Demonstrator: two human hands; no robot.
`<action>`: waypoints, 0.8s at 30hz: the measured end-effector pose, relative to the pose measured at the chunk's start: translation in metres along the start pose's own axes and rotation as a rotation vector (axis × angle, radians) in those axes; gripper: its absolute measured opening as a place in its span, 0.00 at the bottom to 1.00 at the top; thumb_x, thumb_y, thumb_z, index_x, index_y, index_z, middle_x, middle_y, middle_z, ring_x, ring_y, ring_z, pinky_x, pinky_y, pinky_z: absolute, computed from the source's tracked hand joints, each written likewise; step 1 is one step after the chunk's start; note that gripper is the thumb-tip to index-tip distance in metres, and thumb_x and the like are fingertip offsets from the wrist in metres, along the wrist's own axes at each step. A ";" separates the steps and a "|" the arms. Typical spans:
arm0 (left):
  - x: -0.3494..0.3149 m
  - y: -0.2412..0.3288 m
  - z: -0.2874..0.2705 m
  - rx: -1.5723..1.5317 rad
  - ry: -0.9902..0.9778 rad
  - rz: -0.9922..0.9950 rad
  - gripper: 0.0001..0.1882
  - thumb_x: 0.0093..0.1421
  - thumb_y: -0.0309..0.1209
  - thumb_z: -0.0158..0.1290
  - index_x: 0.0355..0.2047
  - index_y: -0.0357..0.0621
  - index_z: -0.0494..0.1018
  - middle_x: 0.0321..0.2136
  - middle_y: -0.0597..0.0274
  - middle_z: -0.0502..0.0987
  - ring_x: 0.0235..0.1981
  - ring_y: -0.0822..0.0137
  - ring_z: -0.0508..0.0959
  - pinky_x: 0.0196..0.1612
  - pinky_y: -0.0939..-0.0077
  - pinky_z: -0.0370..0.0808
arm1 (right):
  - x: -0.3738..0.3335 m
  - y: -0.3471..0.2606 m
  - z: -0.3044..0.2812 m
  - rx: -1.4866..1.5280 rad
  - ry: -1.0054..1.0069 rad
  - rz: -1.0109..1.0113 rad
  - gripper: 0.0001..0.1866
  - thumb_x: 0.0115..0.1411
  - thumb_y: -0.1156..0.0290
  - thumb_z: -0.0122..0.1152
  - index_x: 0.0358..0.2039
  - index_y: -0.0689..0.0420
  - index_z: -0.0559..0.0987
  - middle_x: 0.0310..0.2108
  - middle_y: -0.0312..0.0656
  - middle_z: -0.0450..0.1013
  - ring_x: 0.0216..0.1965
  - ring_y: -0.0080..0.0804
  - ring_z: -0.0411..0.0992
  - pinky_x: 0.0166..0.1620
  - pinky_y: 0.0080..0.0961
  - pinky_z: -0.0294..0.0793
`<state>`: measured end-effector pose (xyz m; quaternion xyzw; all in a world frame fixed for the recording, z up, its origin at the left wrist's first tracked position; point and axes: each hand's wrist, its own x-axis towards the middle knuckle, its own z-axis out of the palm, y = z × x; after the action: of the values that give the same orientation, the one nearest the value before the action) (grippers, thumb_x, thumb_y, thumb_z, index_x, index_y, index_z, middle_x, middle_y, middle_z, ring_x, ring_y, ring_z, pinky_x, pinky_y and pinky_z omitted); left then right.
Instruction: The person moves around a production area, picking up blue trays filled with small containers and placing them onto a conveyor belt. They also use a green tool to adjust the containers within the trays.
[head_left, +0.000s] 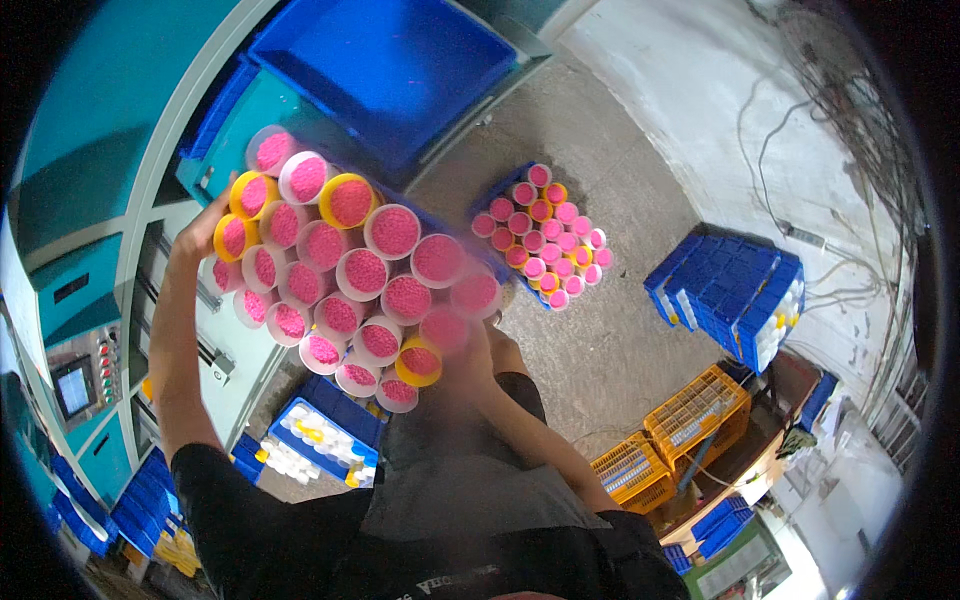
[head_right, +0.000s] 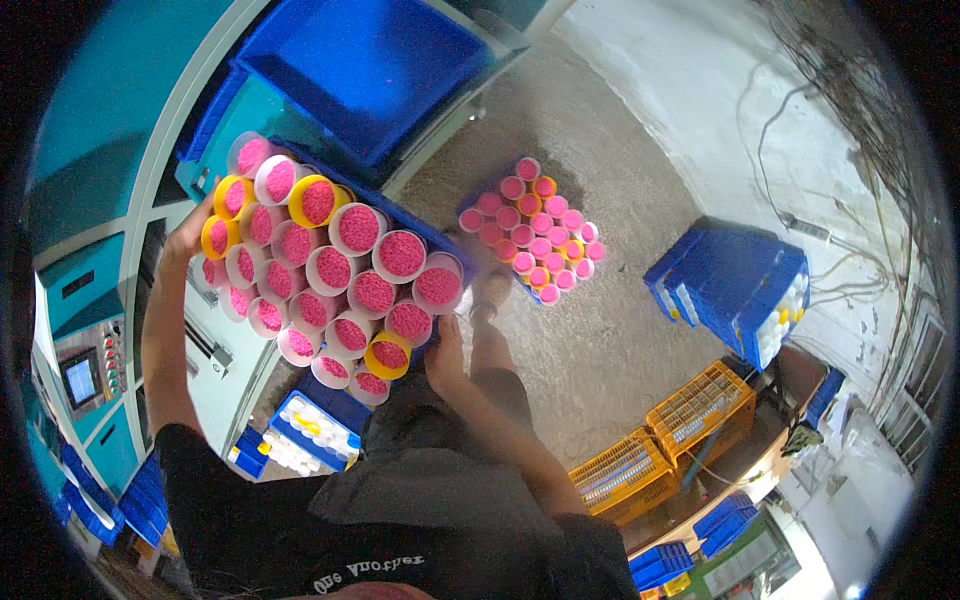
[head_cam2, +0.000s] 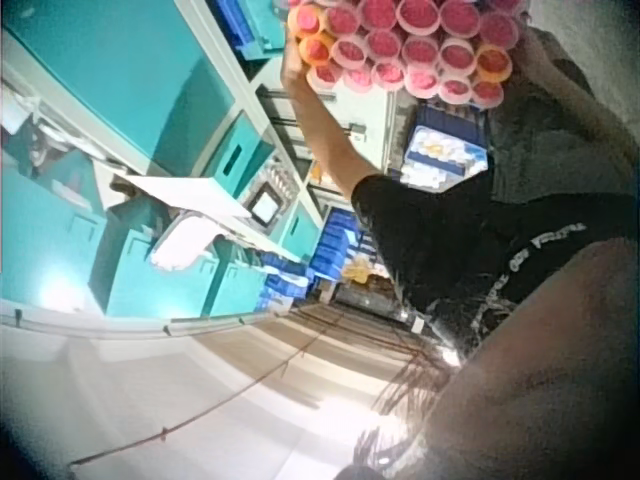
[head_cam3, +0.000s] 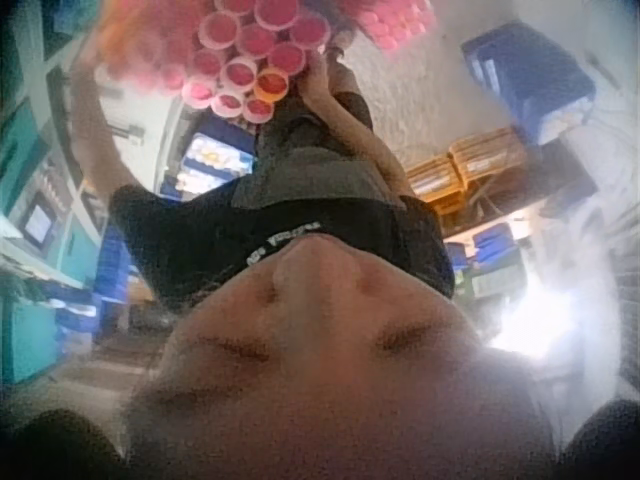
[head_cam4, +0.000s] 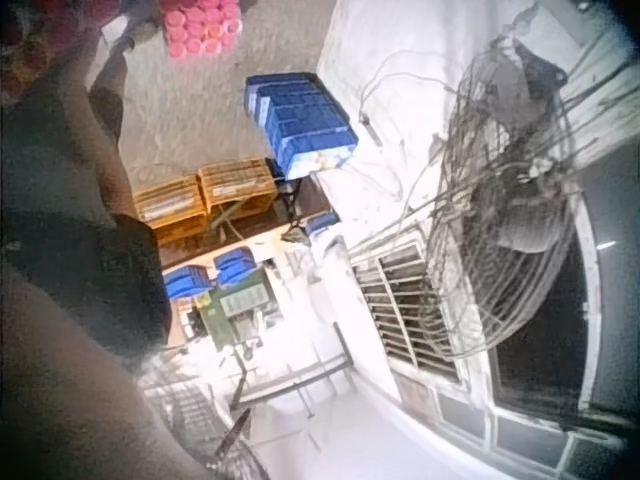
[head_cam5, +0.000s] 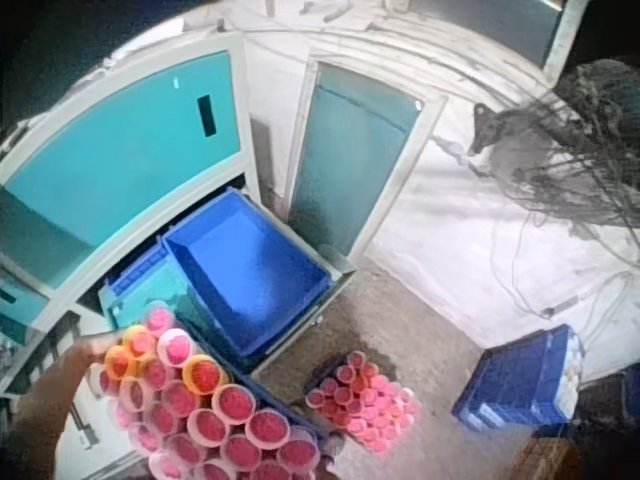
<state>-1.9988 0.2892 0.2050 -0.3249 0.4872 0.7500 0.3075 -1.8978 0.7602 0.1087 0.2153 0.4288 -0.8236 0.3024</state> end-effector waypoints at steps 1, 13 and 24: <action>-0.004 -0.006 0.008 -0.048 0.016 0.022 0.39 0.63 0.63 0.37 0.63 0.47 0.59 0.58 0.55 0.68 0.57 0.61 0.71 0.58 0.65 0.71 | 0.007 0.003 -0.005 0.182 0.049 0.066 0.22 0.69 0.55 0.45 0.56 0.56 0.66 0.53 0.40 0.68 0.55 0.33 0.67 0.58 0.34 0.65; -0.008 -0.141 0.182 -0.309 0.080 0.057 0.40 0.63 0.66 0.32 0.62 0.49 0.60 0.57 0.54 0.69 0.57 0.58 0.71 0.57 0.61 0.72 | -0.025 -0.127 -0.138 -0.202 0.212 0.056 0.19 0.62 0.64 0.55 0.51 0.58 0.72 0.46 0.43 0.74 0.46 0.33 0.74 0.47 0.34 0.75; 0.202 -0.162 0.326 -0.116 -0.139 -0.093 0.37 0.66 0.61 0.34 0.61 0.44 0.61 0.56 0.53 0.70 0.56 0.61 0.72 0.58 0.64 0.70 | -0.029 -0.140 -0.329 0.118 0.440 -0.026 0.20 0.64 0.63 0.53 0.52 0.59 0.71 0.48 0.42 0.73 0.49 0.34 0.72 0.48 0.32 0.73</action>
<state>-2.0552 0.6766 0.0620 -0.3117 0.4048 0.7827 0.3556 -1.9415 1.1072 0.0297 0.4016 0.4383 -0.7842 0.1779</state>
